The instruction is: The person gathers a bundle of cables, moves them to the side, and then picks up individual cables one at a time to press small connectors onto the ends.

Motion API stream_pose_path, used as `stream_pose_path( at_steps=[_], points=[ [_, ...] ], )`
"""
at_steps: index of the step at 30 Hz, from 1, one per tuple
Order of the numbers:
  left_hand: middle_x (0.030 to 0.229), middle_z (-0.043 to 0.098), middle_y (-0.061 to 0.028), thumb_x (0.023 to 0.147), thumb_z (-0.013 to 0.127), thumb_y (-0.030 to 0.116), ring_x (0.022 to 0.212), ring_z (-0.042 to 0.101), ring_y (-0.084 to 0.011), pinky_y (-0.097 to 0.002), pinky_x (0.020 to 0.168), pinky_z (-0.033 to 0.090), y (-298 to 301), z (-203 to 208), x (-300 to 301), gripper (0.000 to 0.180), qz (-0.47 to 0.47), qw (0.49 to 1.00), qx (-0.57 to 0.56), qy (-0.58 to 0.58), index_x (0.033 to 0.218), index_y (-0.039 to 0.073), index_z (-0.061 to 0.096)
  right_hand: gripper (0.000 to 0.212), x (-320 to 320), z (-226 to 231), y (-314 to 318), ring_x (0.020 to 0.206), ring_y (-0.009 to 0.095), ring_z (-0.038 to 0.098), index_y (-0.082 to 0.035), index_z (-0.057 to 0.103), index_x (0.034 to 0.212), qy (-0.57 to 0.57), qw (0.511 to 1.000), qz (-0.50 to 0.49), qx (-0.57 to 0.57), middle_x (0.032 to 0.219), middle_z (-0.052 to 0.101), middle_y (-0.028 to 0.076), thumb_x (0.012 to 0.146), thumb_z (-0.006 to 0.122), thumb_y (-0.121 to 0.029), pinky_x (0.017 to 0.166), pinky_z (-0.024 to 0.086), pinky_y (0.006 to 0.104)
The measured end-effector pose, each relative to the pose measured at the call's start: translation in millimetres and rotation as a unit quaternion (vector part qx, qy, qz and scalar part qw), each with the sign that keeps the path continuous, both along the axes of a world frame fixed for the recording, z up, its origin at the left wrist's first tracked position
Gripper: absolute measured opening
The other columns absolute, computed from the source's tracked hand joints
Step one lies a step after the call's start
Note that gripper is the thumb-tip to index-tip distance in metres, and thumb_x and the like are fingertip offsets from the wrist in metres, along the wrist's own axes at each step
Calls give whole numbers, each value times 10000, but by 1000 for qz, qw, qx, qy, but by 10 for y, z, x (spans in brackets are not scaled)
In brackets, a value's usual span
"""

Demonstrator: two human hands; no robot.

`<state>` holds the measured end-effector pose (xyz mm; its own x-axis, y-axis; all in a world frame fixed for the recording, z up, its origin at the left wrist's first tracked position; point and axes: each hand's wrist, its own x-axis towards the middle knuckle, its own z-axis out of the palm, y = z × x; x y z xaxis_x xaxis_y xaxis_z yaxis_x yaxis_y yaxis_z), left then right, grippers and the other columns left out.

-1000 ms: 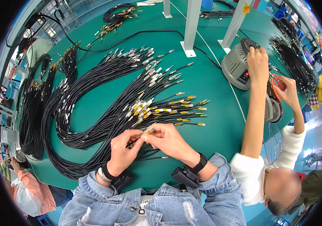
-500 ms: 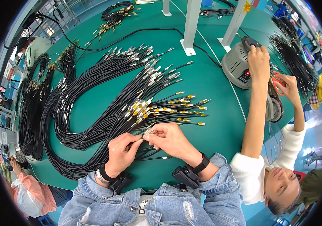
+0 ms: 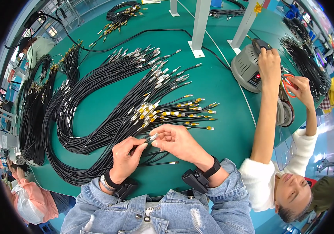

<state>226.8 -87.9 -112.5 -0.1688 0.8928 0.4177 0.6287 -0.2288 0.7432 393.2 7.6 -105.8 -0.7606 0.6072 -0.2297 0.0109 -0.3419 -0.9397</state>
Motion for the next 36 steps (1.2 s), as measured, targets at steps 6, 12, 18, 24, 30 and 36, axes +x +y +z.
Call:
stream_pose_path(
  at_steps=[6,12,18,24,30,36],
  points=[
    [680,619,-71,751,718,-9,523,537,-162,-259,467,400,-9,15,12,94,-7,1000,-8,4,826,5,664,188,33,23,11,710,81,599,4,630,1053,1,1000,-12,-9,833,642,41,883,629,-78,644,496,214],
    [704,639,-97,752,711,1,582,611,-233,-302,513,476,-25,23,5,96,-10,999,-31,16,829,-2,654,181,18,-15,4,705,96,610,15,629,1039,6,1000,-8,5,833,651,64,887,624,-83,648,502,221],
    [695,634,-89,752,708,-2,568,595,-223,-296,511,469,-10,-15,22,90,-16,1000,-17,20,825,-1,656,155,30,-2,19,700,106,613,19,633,1004,-11,1000,-3,-12,833,656,72,886,621,-82,652,503,228],
    [824,646,-97,751,704,26,726,625,-251,-333,632,514,37,-2,-34,131,-58,995,9,81,870,9,650,120,206,-50,140,701,92,604,17,634,939,-45,989,66,124,795,644,33,885,612,-88,640,488,227],
    [862,605,-81,751,692,35,740,604,-261,-332,654,501,8,-6,4,156,-14,977,-51,207,895,16,634,113,246,47,185,640,68,533,21,623,881,-181,940,75,279,728,602,11,863,624,-91,591,453,242],
    [797,565,-94,777,671,56,725,608,-282,-361,632,506,-25,-81,-6,134,0,961,-99,257,883,20,599,113,162,-54,138,587,138,545,6,634,880,-206,949,-40,235,638,573,52,826,623,-92,557,447,296]
  ],
)
